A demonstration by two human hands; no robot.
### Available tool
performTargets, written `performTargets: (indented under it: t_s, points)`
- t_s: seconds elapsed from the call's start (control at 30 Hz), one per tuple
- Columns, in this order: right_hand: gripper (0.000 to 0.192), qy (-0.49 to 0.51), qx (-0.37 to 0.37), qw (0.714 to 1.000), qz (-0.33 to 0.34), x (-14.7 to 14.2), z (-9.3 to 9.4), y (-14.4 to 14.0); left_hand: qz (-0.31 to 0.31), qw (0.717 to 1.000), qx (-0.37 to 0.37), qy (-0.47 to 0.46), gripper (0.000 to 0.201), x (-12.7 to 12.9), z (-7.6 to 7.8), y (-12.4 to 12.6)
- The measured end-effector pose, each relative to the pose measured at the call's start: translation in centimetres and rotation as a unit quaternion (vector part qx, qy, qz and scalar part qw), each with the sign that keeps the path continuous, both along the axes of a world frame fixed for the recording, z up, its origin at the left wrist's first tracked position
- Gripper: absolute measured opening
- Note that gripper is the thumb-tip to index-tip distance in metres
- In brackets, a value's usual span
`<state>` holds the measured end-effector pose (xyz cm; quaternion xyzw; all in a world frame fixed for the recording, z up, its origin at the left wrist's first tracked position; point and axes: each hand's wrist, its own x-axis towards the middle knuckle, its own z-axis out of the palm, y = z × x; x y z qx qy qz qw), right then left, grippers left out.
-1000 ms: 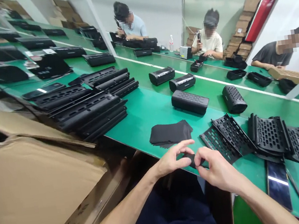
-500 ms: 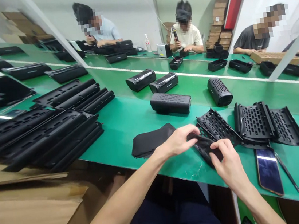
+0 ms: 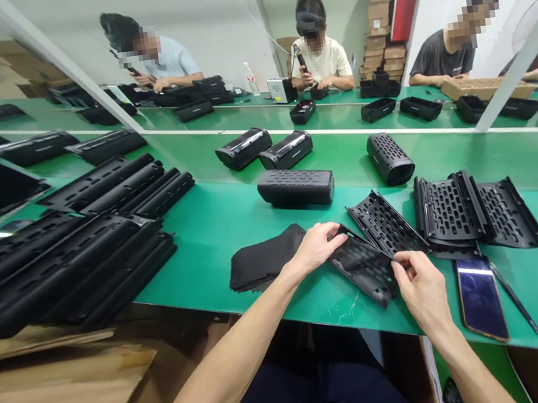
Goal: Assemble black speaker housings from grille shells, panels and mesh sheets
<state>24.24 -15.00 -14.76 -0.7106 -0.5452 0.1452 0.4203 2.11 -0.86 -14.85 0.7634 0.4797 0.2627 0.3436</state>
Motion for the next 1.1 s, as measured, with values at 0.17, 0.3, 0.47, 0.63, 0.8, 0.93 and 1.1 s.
performTargets:
  t_s: [0.17, 0.3, 0.47, 0.63, 0.8, 0.93, 1.1]
  points:
    - [0.031, 0.139, -0.012, 0.990, 0.026, -0.4, 1.6, -1.0, -0.001, 0.957, -0.192, -0.217, 0.033, -3.0, 1.3, -4.4]
    - [0.047, 0.274, -0.056, 0.959, 0.038, -1.8, 0.4, -2.0, 0.027, 0.877, -0.322, -0.355, 0.046, -5.4, 0.9, -9.6]
    - [0.066, 0.358, -0.185, 0.910, 0.098, -3.7, -1.8, -3.6, 0.082, 0.829, -0.337, -0.439, 0.056, -7.5, -0.6, -14.7]
    - [0.064, 0.399, -0.204, 0.882, 0.145, -4.2, -0.7, -4.9, 0.069, 0.801, -0.360, -0.473, 0.071, -9.5, -1.3, -18.4]
    - [0.057, 0.477, -0.224, 0.834, 0.163, -5.4, -0.1, -6.0, 0.093, 0.785, -0.363, -0.493, 0.072, -10.0, -1.8, -20.1]
    - [0.054, 0.494, -0.214, 0.829, 0.154, -6.0, -1.7, -6.6, 0.149, 0.781, -0.360, -0.488, 0.053, -9.9, -2.6, -20.5]
    - [0.052, 0.498, -0.220, 0.827, 0.137, -6.4, -2.7, -7.0, 0.171, 0.801, -0.339, -0.462, 0.074, -10.3, -3.4, -21.2]
